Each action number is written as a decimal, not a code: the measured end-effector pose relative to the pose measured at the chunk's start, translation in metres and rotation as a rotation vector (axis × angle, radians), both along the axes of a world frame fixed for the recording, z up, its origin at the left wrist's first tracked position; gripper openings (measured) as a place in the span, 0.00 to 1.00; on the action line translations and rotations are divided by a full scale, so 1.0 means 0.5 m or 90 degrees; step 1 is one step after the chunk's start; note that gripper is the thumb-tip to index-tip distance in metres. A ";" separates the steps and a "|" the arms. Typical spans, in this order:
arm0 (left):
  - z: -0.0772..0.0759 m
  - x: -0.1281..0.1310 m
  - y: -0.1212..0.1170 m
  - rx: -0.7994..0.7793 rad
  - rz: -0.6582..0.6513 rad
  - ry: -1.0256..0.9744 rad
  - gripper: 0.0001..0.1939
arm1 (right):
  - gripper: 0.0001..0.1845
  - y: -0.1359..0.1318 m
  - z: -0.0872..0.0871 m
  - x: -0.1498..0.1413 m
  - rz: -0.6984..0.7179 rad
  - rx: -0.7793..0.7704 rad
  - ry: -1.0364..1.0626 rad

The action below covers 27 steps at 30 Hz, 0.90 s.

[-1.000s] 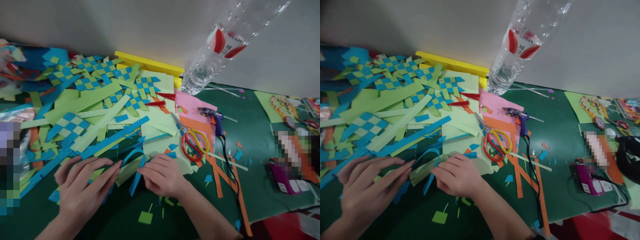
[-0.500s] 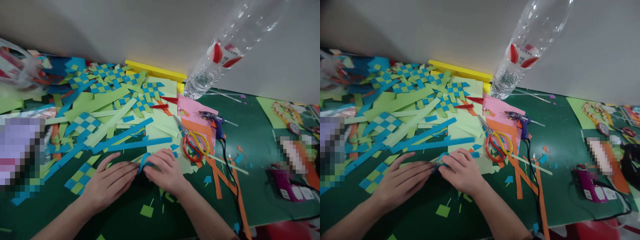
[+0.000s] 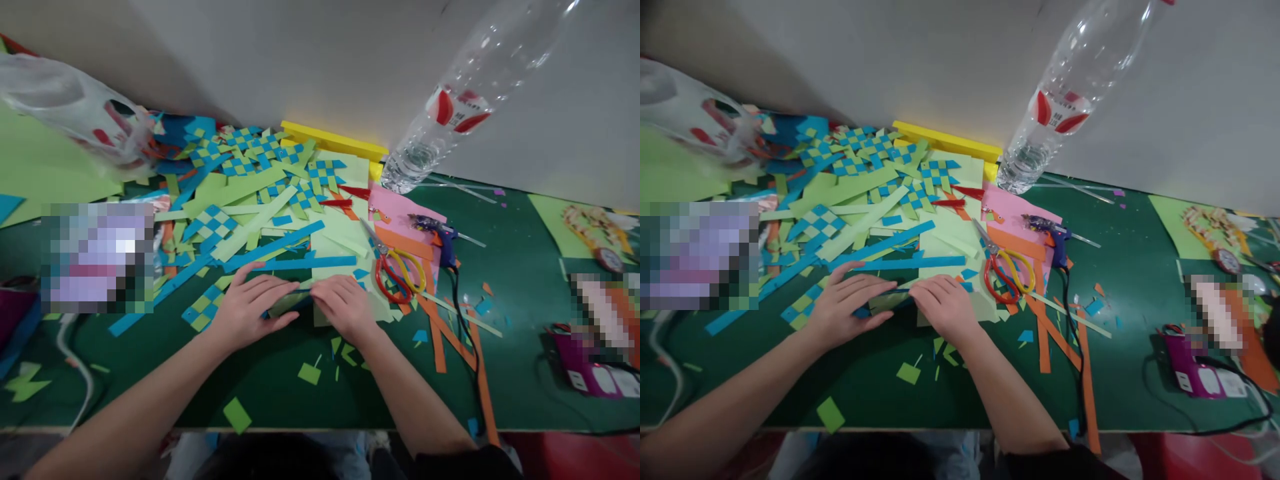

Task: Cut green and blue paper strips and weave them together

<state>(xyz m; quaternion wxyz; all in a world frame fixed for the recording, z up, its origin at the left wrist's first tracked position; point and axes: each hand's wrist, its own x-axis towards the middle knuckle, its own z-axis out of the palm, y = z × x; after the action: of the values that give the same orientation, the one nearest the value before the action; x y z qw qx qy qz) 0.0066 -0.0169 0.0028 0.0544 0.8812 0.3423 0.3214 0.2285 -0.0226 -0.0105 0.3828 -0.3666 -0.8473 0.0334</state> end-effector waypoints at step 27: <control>-0.022 -0.017 0.019 -0.344 0.190 -0.143 0.10 | 0.09 0.019 -0.024 0.020 -0.047 -0.054 0.007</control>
<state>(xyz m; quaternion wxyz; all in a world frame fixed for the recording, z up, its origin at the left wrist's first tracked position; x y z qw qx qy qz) -0.0021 -0.0073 -0.0083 0.2756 0.7341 0.5327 0.3185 0.2384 -0.0129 -0.0224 0.3727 -0.4131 -0.8289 0.0574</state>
